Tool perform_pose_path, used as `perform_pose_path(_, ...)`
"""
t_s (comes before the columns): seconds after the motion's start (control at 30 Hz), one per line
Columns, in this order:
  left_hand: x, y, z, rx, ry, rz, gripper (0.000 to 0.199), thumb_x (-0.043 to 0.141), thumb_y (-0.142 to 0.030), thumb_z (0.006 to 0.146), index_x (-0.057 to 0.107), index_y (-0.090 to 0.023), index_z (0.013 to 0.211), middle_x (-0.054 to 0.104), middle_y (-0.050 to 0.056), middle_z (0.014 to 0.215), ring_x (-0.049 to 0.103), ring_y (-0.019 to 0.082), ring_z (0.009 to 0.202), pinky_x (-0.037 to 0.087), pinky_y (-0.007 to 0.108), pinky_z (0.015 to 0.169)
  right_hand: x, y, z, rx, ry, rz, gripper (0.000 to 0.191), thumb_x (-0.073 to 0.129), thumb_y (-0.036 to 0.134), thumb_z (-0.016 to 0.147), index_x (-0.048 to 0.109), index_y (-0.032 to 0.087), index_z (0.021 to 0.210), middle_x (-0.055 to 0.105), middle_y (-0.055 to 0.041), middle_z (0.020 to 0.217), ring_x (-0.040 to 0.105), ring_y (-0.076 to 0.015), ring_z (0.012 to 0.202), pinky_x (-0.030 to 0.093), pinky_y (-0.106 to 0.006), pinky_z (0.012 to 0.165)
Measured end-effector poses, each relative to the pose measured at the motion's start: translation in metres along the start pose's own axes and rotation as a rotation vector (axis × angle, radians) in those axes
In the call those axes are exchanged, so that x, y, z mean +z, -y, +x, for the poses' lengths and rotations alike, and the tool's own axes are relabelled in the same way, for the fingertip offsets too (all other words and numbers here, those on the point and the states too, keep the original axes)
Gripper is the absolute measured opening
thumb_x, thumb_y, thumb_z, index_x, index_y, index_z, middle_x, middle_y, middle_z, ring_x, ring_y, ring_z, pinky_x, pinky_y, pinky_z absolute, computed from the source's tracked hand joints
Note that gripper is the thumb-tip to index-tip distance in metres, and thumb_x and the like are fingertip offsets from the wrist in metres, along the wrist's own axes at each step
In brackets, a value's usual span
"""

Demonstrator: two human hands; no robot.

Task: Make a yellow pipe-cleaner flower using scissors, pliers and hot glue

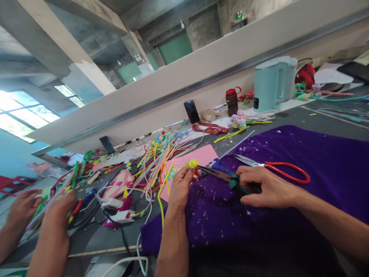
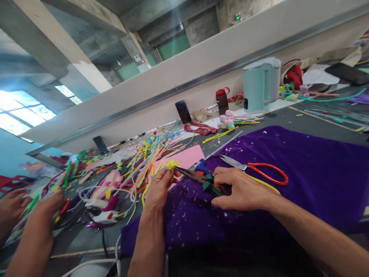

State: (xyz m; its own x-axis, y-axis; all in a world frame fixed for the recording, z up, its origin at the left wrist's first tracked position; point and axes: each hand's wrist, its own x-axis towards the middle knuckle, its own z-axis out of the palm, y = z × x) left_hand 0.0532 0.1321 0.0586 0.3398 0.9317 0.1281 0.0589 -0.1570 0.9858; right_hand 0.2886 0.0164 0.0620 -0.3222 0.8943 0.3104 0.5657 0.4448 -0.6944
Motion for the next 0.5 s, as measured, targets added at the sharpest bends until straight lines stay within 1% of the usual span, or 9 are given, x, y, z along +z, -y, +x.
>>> perform_pose_path(0.1,-0.0013,0.0014,0.0002,-0.047,0.006,-0.073,0.02,0.06,-0.036,0.074,0.067,-0.018,0.075,0.065,0.001,0.073,0.054,0.01,0.058,0.044,0.023,0.059,-0.0004,0.0013,0.0008,-0.004,-0.001,-0.001,0.025,0.063,0.02,0.07,0.04,0.016,0.06,0.046,0.0026,0.073,0.046,-0.0098,0.065,0.034,-0.024,0.057)
perform_pose_path(0.23,-0.0017,0.0007,0.0001,-0.078,0.025,-0.144,0.018,0.061,-0.035,0.074,0.066,-0.017,0.075,0.066,0.001,0.071,0.054,0.009,0.055,0.044,0.022,0.057,-0.0006,0.0017,0.0007,-0.007,-0.002,0.0,0.025,0.063,0.02,0.07,0.04,0.016,0.06,0.045,0.0026,0.073,0.045,-0.0098,0.065,0.034,-0.024,0.058)
perform_pose_path(0.5,-0.0018,0.0014,0.0001,-0.078,0.031,-0.136,0.02,0.061,-0.034,0.074,0.067,-0.015,0.078,0.066,0.002,0.071,0.054,0.01,0.056,0.044,0.022,0.057,0.0003,0.0018,-0.001,0.0,0.006,0.001,0.025,0.063,0.02,0.07,0.04,0.016,0.061,0.046,0.0026,0.073,0.046,-0.0098,0.065,0.034,-0.023,0.058)
